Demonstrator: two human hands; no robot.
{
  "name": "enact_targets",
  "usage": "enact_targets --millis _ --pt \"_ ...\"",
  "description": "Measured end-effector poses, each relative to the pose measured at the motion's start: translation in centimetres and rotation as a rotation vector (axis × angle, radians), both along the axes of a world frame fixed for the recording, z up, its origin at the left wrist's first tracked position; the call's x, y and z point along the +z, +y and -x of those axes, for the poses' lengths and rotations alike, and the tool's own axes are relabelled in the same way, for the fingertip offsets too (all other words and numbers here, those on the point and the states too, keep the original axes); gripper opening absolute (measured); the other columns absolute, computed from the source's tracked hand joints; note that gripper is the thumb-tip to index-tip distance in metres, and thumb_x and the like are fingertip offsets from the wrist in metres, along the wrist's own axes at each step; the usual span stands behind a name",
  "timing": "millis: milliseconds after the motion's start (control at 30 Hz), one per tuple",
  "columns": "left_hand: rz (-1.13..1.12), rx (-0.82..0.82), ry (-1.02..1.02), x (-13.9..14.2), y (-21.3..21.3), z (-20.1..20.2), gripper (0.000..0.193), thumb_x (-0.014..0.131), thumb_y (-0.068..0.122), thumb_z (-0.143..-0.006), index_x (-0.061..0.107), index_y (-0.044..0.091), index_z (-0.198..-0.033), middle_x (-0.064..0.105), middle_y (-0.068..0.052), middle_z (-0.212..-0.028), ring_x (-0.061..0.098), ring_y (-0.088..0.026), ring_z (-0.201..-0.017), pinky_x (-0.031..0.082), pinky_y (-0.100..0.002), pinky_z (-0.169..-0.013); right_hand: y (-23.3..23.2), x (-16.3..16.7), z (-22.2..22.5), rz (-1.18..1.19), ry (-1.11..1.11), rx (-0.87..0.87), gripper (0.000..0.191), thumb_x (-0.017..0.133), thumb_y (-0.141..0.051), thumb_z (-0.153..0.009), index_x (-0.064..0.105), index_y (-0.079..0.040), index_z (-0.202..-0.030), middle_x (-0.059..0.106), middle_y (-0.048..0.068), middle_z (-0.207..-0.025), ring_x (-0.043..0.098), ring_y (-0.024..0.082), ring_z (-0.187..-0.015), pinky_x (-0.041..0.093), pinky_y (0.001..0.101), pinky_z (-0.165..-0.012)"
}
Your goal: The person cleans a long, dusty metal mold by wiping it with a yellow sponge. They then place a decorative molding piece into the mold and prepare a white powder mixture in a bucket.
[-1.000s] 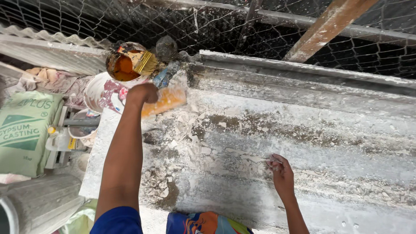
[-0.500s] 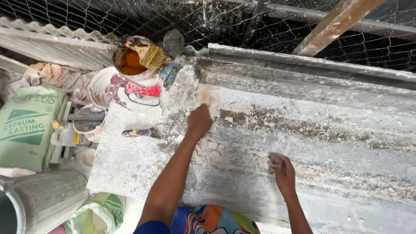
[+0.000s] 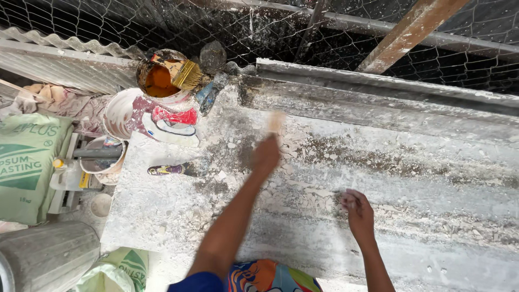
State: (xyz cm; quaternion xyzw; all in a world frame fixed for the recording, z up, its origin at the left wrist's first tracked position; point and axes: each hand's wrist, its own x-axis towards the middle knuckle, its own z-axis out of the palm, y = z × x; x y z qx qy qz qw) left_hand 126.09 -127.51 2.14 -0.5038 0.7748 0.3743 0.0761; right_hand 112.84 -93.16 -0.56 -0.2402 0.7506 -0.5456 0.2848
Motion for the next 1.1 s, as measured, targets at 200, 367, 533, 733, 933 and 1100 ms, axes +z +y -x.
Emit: enact_targets --millis 200,367,533,733,933,1100 --pt "-0.145 -0.128 0.201 2.1 0.9 2.0 0.031 0.051 0.024 -0.099 0.068 0.004 -0.114 0.073 -0.014 -0.086 0.067 -0.024 -0.068 0.059 -0.043 -0.063 -1.8 -0.1 0.3 -0.022 0.033 0.125 0.034 0.05 -0.006 -0.102 0.057 -0.003 -0.135 0.069 0.013 -0.124 0.069 0.02 -0.109 0.056 0.0353 -0.095" --pt "-0.109 0.058 0.52 3.7 -7.0 -15.0 0.035 0.063 0.016 -0.089 0.069 -0.003 -0.117 0.076 -0.013 -0.088 0.066 -0.019 -0.069 0.057 -0.039 -0.06 6.5 -1.8 0.0 -0.106 -0.053 -0.146 0.029 0.046 -0.007 -0.108 0.054 -0.002 -0.135 0.067 0.014 -0.129 0.069 0.023 -0.109 0.059 0.0378 -0.094" --pt "-0.271 0.367 0.313 1.8 -7.1 -30.5 0.039 0.062 0.033 -0.099 0.071 0.006 -0.125 0.077 -0.013 -0.095 0.07 -0.016 -0.073 0.058 -0.035 -0.07 12.6 -3.3 -1.0 -0.121 -0.084 -0.275 0.03 0.045 -0.006 -0.107 0.055 0.002 -0.134 0.066 0.015 -0.129 0.068 0.024 -0.111 0.059 0.0378 -0.092" --pt "0.455 -0.289 0.719 -6.4 6.9 -10.0 0.04 0.04 0.03 -0.124 0.071 0.015 -0.104 0.066 0.0 -0.073 0.063 -0.007 -0.06 0.057 -0.023 -0.056 4.4 -1.9 0.8 -0.071 0.026 -0.139 0.025 0.055 -0.012 -0.109 0.06 0.004 -0.128 0.066 0.017 -0.119 0.068 0.022 -0.106 0.059 0.0344 -0.09" --pt "0.075 -0.452 0.488 0.5 9.9 -4.4 0.037 0.054 0.027 -0.102 0.067 0.004 -0.128 0.074 -0.014 -0.08 0.072 -0.027 -0.064 0.06 -0.04 -0.059 -4.3 7.0 -1.5 -0.101 0.777 0.202 0.054 0.066 -0.021 -0.098 0.05 0.013 -0.138 0.053 0.031 -0.136 0.055 0.039 -0.122 0.049 0.041 -0.094" --pt "0.061 -0.635 0.469 6.4 7.4 -11.9 0.032 0.063 0.036 -0.097 0.076 0.014 -0.117 0.077 -0.012 -0.107 0.072 -0.034 -0.099 0.055 -0.048 -0.085 -6.0 8.0 -6.7 -0.153 0.683 0.304 0.052 0.072 -0.027 -0.091 0.059 0.008 -0.128 0.066 0.023 -0.115 0.063 0.03 -0.101 0.054 0.0394 -0.083"
